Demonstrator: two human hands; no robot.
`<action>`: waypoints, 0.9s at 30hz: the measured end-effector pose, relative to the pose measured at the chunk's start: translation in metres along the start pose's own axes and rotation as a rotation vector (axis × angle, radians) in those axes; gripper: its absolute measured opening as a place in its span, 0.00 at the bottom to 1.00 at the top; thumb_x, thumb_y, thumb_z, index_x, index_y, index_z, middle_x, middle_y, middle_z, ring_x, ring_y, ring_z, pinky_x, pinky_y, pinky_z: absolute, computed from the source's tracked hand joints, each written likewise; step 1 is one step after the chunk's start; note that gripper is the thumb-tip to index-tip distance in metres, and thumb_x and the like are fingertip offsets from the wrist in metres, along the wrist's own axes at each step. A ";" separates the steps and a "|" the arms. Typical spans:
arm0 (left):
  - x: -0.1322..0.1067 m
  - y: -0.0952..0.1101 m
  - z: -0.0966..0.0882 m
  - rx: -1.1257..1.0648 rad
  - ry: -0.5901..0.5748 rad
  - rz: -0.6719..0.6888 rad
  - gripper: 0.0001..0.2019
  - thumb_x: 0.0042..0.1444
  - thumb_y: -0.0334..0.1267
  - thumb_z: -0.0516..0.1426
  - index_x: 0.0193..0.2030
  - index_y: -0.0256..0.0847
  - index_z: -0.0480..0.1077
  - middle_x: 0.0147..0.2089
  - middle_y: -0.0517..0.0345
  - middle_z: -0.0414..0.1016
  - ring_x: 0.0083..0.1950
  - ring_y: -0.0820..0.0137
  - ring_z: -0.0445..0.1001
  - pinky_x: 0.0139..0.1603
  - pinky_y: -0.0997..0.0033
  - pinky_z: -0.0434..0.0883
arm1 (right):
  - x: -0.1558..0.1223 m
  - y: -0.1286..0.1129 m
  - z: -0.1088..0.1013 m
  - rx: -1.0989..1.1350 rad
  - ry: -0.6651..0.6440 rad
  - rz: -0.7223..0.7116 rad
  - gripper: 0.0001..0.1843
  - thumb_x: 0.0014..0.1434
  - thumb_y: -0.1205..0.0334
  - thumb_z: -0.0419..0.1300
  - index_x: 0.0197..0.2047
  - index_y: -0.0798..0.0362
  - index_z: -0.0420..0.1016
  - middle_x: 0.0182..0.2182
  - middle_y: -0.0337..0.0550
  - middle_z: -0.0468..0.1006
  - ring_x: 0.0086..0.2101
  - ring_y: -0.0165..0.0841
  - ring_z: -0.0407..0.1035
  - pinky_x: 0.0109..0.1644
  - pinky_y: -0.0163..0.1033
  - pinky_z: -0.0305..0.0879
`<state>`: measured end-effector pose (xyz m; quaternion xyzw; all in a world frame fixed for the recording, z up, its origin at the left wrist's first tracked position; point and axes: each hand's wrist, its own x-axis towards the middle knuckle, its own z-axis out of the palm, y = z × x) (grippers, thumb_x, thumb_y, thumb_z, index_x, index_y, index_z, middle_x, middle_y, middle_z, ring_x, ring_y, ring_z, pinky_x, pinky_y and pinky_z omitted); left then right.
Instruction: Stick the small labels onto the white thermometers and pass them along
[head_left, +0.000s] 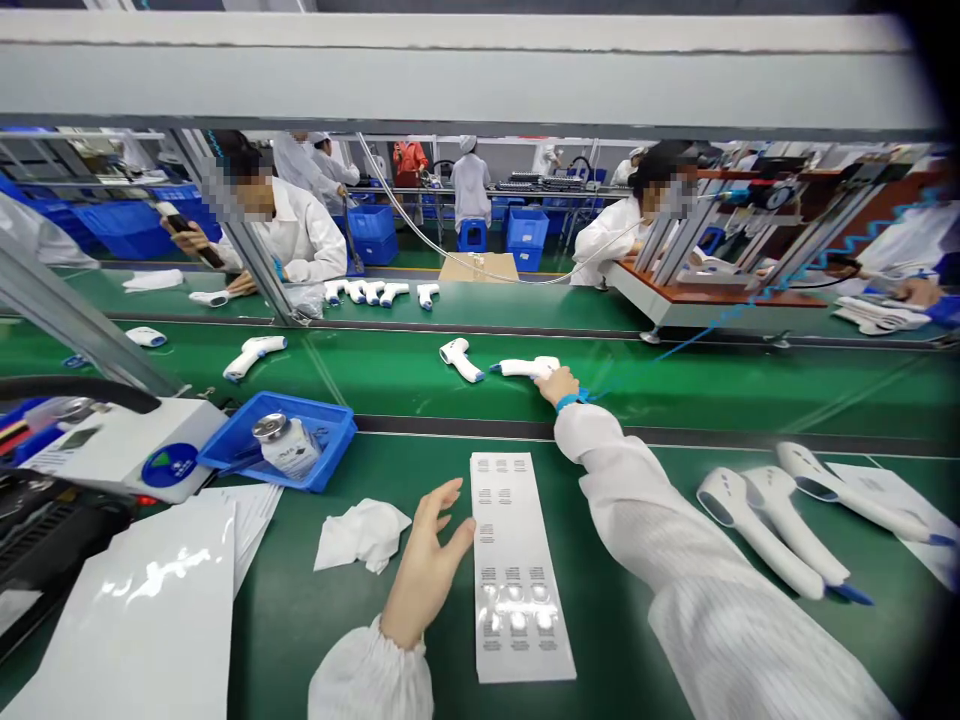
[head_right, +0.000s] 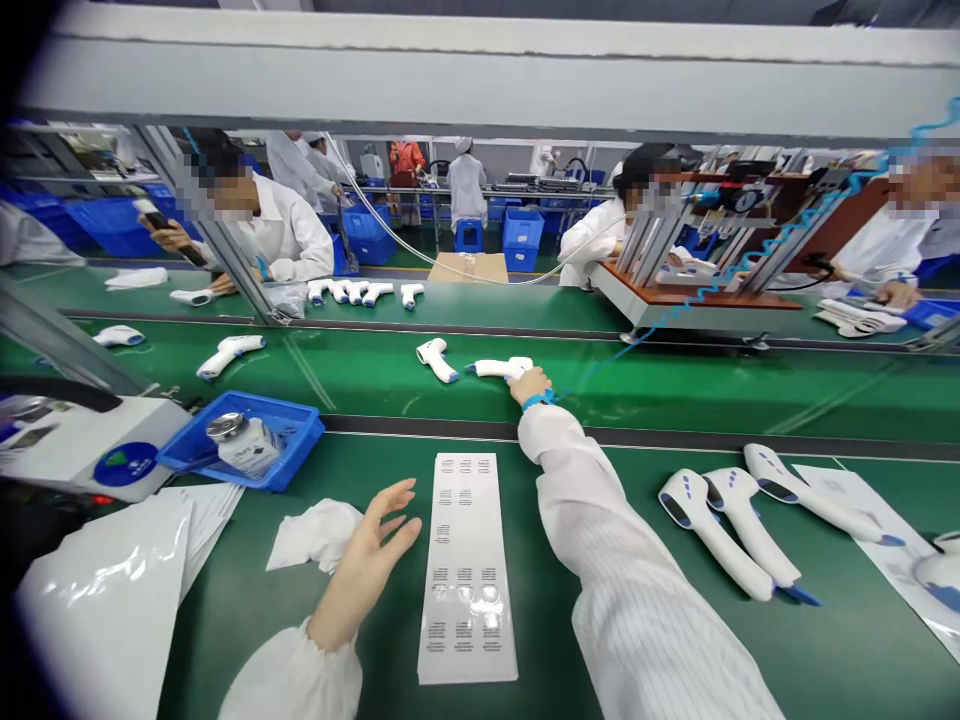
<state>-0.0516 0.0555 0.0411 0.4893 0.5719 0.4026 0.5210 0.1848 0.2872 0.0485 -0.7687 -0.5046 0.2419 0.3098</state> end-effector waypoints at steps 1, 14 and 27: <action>0.004 -0.001 -0.002 -0.070 0.034 -0.023 0.20 0.58 0.44 0.56 0.57 0.45 0.65 0.56 0.48 0.67 0.63 0.59 0.62 0.64 0.53 0.59 | -0.002 0.004 -0.004 0.015 -0.026 -0.021 0.27 0.48 0.61 0.65 0.48 0.62 0.62 0.51 0.68 0.68 0.54 0.53 0.60 0.54 0.53 0.57; 0.013 0.002 0.041 -0.656 -0.275 -0.254 0.45 0.50 0.34 0.62 0.69 0.59 0.40 0.35 0.63 0.67 0.25 0.77 0.64 0.18 0.80 0.62 | -0.135 0.048 -0.012 0.193 -0.745 -0.612 0.19 0.53 0.60 0.64 0.49 0.50 0.72 0.46 0.44 0.73 0.46 0.36 0.69 0.51 0.43 0.65; 0.019 -0.009 0.061 -0.400 -0.126 -0.127 0.38 0.54 0.36 0.58 0.68 0.52 0.43 0.39 0.61 0.68 0.20 0.80 0.61 0.18 0.78 0.62 | -0.160 0.087 0.034 0.123 -0.250 -0.550 0.07 0.58 0.67 0.58 0.34 0.49 0.78 0.46 0.46 0.76 0.47 0.41 0.68 0.54 0.51 0.65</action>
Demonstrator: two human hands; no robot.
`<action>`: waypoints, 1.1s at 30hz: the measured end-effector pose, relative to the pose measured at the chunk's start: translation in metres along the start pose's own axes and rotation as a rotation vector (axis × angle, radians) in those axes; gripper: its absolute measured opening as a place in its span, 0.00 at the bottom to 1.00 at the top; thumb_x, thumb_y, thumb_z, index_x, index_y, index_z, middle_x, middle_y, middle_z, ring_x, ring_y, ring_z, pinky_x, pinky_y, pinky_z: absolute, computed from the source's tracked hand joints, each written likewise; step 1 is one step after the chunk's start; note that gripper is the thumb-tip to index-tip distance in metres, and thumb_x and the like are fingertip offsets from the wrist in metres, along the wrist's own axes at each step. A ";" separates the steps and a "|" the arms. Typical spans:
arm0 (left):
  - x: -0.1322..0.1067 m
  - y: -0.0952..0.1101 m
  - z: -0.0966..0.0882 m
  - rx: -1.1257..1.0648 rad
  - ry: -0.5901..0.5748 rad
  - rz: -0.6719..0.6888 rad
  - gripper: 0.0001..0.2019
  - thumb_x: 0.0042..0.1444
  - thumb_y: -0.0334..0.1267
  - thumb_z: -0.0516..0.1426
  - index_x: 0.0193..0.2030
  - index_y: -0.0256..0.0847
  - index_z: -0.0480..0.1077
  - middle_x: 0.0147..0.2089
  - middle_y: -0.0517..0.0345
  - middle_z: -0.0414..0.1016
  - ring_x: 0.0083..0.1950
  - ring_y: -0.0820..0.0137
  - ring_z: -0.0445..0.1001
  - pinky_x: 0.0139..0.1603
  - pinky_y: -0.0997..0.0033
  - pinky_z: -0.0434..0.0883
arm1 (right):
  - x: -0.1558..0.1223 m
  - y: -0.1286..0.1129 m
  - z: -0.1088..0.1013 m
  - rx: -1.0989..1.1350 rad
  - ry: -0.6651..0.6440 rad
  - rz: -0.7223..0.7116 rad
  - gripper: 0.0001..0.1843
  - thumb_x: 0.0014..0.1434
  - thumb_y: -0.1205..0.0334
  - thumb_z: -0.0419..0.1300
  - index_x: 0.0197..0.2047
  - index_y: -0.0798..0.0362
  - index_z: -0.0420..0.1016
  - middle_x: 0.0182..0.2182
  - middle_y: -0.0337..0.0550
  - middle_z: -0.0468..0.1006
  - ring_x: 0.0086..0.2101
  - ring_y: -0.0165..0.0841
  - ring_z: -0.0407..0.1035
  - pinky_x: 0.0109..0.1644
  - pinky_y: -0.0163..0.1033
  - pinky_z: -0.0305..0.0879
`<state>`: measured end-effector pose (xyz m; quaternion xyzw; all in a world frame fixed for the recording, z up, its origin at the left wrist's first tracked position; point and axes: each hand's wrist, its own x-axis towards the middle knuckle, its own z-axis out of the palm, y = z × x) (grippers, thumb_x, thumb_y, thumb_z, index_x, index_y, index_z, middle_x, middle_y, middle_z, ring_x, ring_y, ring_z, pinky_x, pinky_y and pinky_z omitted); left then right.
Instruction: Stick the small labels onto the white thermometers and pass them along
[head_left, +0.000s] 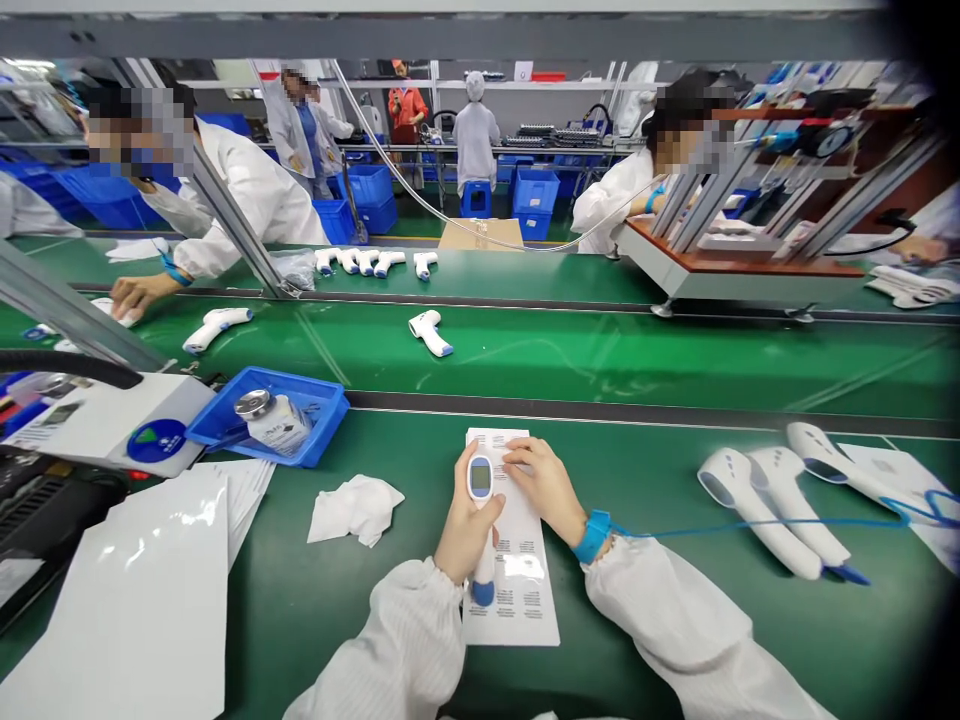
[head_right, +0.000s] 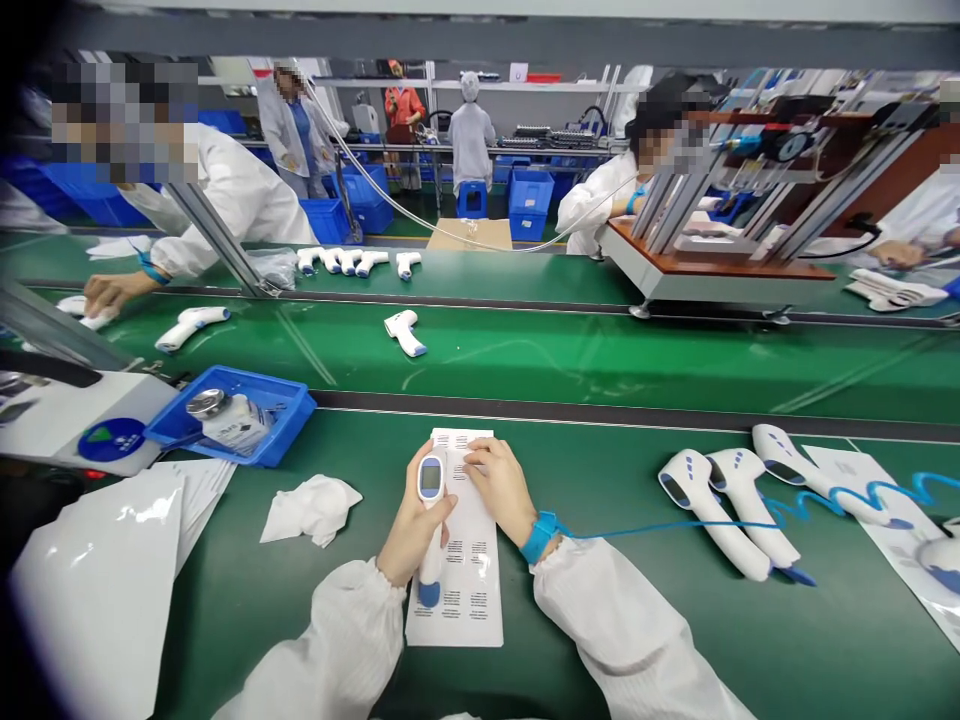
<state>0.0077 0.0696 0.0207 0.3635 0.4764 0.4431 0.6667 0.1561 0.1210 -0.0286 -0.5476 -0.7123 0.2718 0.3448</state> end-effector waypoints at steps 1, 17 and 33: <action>0.000 0.000 0.000 0.007 0.002 0.001 0.37 0.54 0.35 0.57 0.67 0.52 0.43 0.38 0.61 0.67 0.20 0.80 0.61 0.18 0.78 0.62 | 0.001 0.001 0.001 0.008 0.007 0.008 0.07 0.59 0.66 0.58 0.34 0.49 0.78 0.45 0.46 0.77 0.47 0.41 0.67 0.54 0.51 0.65; 0.002 -0.008 -0.003 0.004 0.025 0.006 0.36 0.57 0.37 0.57 0.68 0.53 0.42 0.46 0.56 0.69 0.20 0.81 0.64 0.16 0.78 0.65 | 0.007 -0.003 -0.005 0.013 -0.010 0.080 0.06 0.54 0.69 0.61 0.34 0.51 0.77 0.44 0.46 0.76 0.47 0.41 0.67 0.55 0.50 0.63; 0.005 -0.014 -0.004 0.004 0.056 0.038 0.34 0.56 0.35 0.57 0.66 0.54 0.46 0.45 0.58 0.68 0.19 0.82 0.63 0.15 0.79 0.65 | 0.018 -0.003 0.000 -0.008 -0.058 0.034 0.07 0.55 0.70 0.60 0.29 0.51 0.77 0.36 0.44 0.79 0.41 0.39 0.69 0.49 0.47 0.63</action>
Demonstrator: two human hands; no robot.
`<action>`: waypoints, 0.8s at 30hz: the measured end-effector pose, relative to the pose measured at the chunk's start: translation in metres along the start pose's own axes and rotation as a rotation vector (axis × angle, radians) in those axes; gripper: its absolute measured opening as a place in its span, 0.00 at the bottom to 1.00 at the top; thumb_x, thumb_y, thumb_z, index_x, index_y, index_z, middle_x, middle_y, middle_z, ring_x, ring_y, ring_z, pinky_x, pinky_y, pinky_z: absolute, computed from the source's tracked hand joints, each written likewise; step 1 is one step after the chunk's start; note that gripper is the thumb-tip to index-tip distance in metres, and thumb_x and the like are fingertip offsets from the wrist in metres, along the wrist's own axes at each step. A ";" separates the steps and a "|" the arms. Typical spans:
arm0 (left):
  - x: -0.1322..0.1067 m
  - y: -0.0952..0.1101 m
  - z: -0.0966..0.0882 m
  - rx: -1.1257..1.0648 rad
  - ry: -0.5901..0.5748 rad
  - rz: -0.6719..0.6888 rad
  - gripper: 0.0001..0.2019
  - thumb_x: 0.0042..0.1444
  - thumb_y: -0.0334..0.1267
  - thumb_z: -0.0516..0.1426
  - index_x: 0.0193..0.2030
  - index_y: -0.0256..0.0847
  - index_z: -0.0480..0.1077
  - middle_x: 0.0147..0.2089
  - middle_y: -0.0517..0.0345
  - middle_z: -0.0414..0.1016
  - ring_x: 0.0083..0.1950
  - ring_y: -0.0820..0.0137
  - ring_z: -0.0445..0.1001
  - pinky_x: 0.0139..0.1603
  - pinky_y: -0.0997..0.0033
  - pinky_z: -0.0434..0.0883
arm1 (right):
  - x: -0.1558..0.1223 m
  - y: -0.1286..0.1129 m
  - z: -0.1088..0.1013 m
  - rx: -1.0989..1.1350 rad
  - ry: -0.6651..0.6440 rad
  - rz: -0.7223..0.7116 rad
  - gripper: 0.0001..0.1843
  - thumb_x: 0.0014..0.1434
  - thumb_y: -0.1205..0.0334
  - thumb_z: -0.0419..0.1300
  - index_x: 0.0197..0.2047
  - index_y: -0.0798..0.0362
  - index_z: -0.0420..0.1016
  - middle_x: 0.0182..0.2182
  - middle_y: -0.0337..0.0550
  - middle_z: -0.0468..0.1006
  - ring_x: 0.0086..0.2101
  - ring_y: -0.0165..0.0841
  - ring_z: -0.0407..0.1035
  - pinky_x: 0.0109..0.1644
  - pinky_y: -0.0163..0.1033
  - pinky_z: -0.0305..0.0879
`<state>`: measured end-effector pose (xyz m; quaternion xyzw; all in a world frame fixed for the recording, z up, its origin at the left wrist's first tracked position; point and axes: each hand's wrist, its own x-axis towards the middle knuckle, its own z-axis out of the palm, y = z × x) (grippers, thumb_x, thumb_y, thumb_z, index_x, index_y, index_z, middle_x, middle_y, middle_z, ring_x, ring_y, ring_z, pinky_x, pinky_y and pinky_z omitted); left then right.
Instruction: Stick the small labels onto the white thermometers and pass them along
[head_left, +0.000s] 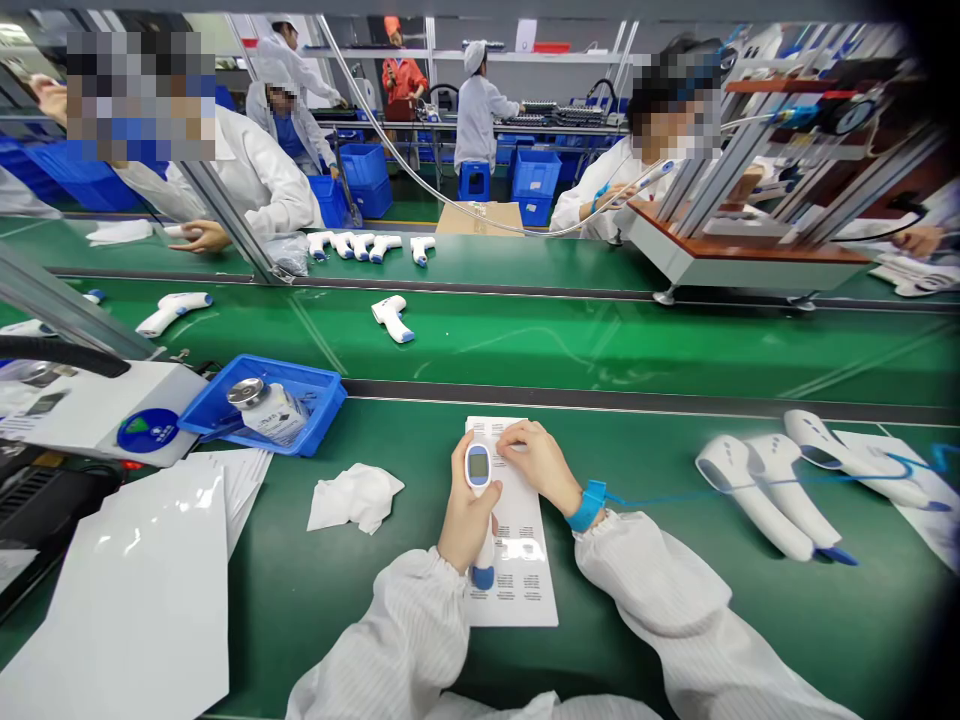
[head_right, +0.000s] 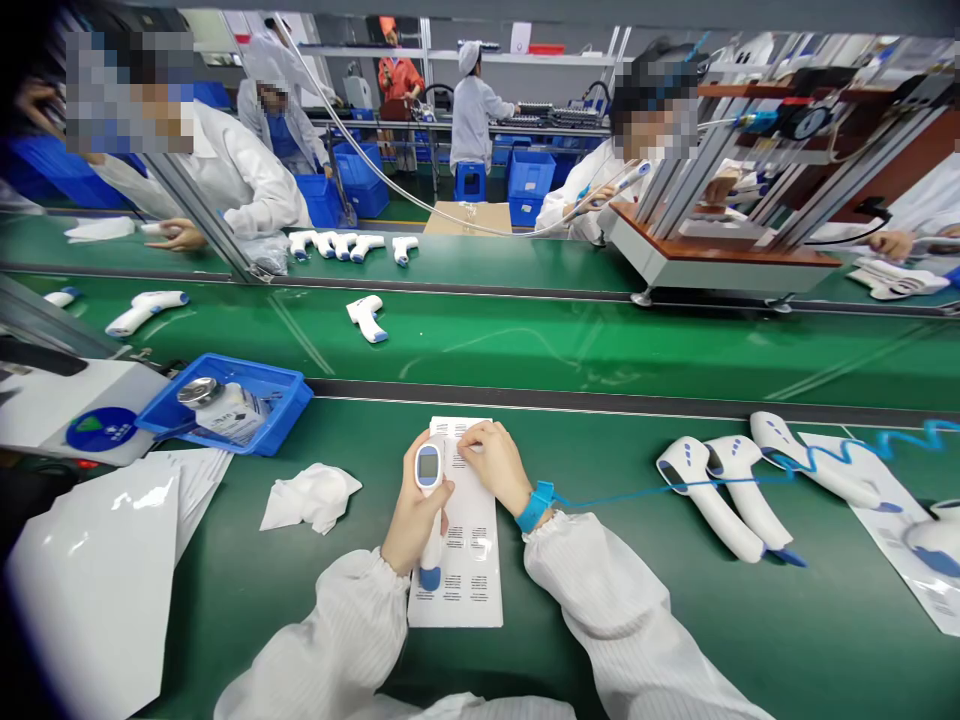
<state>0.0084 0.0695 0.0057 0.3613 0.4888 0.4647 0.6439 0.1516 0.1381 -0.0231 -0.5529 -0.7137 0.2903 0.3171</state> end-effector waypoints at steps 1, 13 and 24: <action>0.000 0.000 0.001 -0.001 0.013 0.005 0.34 0.56 0.34 0.56 0.66 0.54 0.46 0.43 0.59 0.67 0.20 0.81 0.63 0.15 0.79 0.64 | 0.001 -0.001 0.000 -0.005 -0.005 -0.009 0.07 0.55 0.70 0.60 0.29 0.51 0.76 0.36 0.44 0.79 0.40 0.39 0.69 0.49 0.47 0.63; 0.004 -0.006 -0.001 0.011 0.008 0.055 0.37 0.56 0.36 0.57 0.69 0.55 0.43 0.57 0.51 0.66 0.33 0.71 0.73 0.20 0.75 0.68 | -0.035 -0.042 -0.049 0.337 -0.451 0.020 0.05 0.52 0.71 0.58 0.28 0.52 0.70 0.29 0.37 0.75 0.31 0.31 0.69 0.39 0.37 0.65; 0.009 -0.015 -0.004 0.026 -0.048 0.121 0.39 0.52 0.36 0.61 0.68 0.51 0.46 0.64 0.50 0.60 0.56 0.61 0.70 0.55 0.57 0.70 | -0.013 -0.063 -0.033 0.315 -0.127 -0.075 0.04 0.52 0.69 0.61 0.29 0.50 0.74 0.43 0.43 0.74 0.48 0.36 0.69 0.55 0.45 0.61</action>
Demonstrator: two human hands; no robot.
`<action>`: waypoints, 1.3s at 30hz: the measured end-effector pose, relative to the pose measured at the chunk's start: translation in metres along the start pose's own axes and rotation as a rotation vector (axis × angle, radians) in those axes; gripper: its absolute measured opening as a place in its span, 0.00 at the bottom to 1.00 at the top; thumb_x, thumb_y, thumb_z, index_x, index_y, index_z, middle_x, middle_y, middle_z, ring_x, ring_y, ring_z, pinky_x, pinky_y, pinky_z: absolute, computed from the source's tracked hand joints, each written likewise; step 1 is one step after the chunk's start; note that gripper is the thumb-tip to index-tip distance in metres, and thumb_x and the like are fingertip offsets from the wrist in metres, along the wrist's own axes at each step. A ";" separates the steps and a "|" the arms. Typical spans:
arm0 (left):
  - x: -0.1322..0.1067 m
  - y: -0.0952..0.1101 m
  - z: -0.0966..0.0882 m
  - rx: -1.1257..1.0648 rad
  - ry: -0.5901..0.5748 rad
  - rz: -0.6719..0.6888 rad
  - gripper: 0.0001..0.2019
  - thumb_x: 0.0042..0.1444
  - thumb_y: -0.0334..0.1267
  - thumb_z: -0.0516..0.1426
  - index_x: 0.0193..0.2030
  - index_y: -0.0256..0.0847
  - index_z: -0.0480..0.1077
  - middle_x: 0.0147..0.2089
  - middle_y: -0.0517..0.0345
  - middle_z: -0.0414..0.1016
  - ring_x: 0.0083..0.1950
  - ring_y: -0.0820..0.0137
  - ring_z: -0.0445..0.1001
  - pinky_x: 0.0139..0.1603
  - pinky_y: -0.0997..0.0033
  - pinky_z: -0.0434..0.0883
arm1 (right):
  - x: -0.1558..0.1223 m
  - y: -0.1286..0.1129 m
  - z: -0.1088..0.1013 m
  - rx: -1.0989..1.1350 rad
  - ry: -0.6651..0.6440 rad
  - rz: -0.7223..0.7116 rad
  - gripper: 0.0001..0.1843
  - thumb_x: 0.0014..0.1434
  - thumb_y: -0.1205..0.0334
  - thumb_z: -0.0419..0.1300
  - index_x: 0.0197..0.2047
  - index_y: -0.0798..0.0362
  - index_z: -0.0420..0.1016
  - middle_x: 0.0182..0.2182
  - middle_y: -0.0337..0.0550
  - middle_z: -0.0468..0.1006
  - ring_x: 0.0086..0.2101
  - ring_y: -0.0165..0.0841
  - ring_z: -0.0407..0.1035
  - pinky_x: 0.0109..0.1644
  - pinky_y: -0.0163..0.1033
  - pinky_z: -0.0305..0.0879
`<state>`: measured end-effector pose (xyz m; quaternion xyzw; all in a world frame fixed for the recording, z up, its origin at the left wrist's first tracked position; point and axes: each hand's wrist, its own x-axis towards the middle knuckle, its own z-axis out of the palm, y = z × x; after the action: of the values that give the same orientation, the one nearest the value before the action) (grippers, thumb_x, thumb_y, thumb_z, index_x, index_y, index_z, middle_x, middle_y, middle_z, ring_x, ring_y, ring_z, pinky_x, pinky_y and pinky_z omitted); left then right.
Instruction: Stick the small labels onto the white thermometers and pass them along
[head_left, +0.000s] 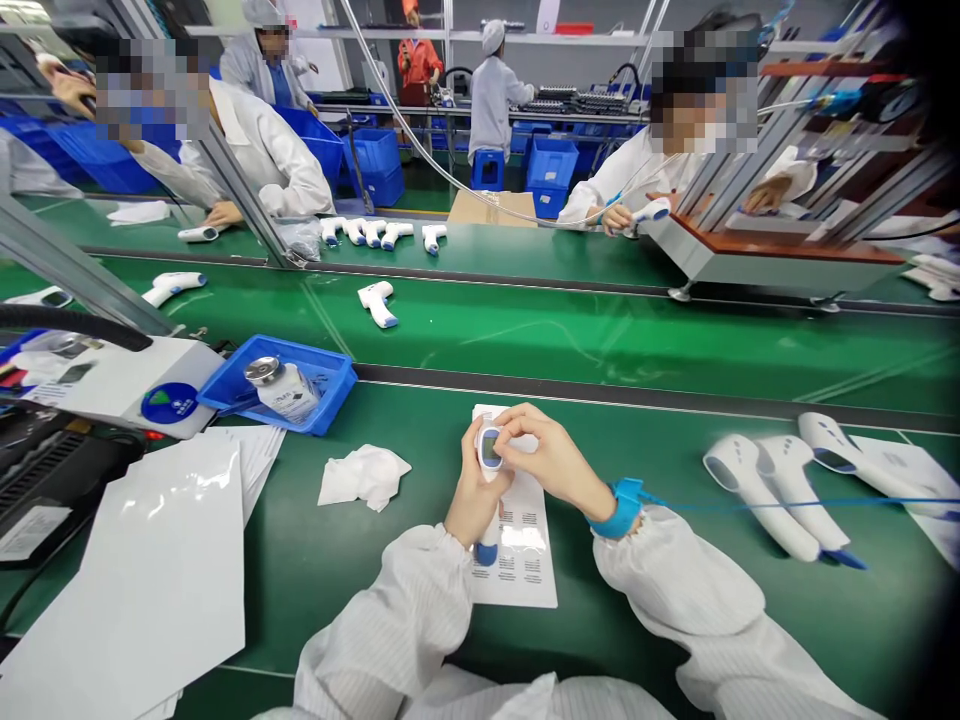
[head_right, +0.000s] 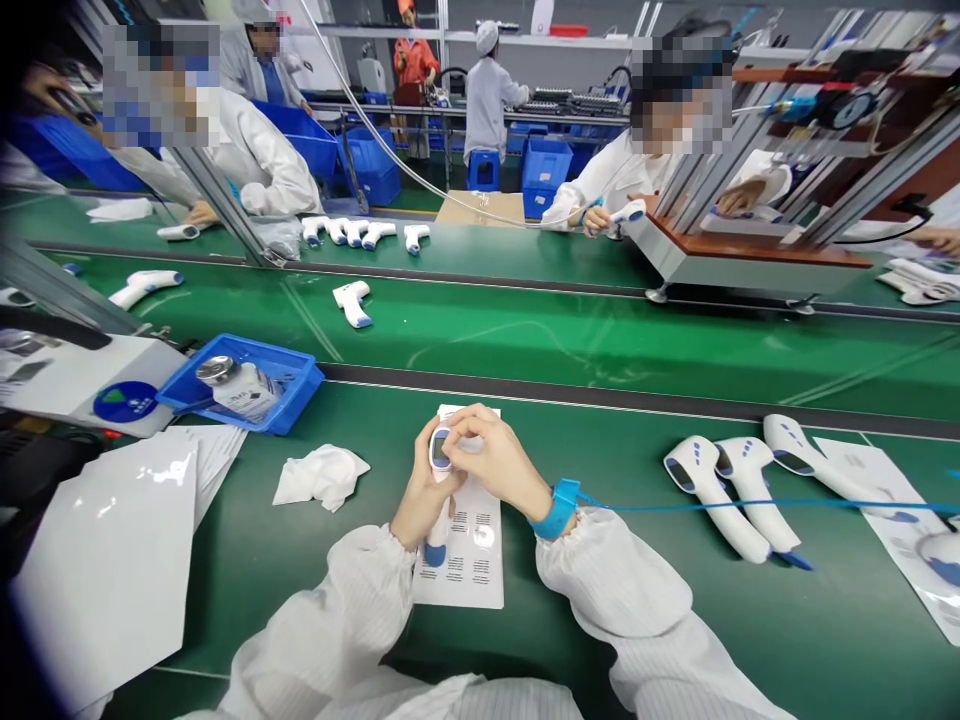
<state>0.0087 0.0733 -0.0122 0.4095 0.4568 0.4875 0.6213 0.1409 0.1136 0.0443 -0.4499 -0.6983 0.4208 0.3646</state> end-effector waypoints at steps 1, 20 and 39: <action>0.000 0.000 0.000 -0.001 -0.006 -0.005 0.40 0.52 0.34 0.60 0.68 0.52 0.45 0.65 0.50 0.58 0.55 0.61 0.71 0.54 0.58 0.70 | 0.003 0.001 0.001 0.015 0.004 0.006 0.04 0.52 0.68 0.61 0.29 0.50 0.74 0.42 0.43 0.75 0.47 0.36 0.70 0.54 0.45 0.63; -0.006 0.011 0.000 0.042 0.001 -0.052 0.38 0.53 0.32 0.56 0.69 0.52 0.45 0.67 0.49 0.56 0.38 0.70 0.74 0.35 0.69 0.74 | 0.015 -0.004 0.001 -0.006 0.025 0.083 0.03 0.52 0.66 0.61 0.27 0.50 0.74 0.36 0.41 0.79 0.40 0.36 0.73 0.49 0.42 0.66; -0.005 0.010 -0.002 0.031 0.004 -0.038 0.36 0.52 0.32 0.57 0.67 0.50 0.48 0.64 0.51 0.59 0.62 0.61 0.65 0.59 0.59 0.65 | 0.016 -0.002 0.002 0.008 0.044 0.060 0.03 0.52 0.65 0.61 0.27 0.51 0.74 0.35 0.41 0.79 0.39 0.35 0.74 0.48 0.42 0.67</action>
<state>0.0043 0.0709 -0.0020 0.4094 0.4732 0.4692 0.6232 0.1329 0.1278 0.0477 -0.4783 -0.6744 0.4245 0.3690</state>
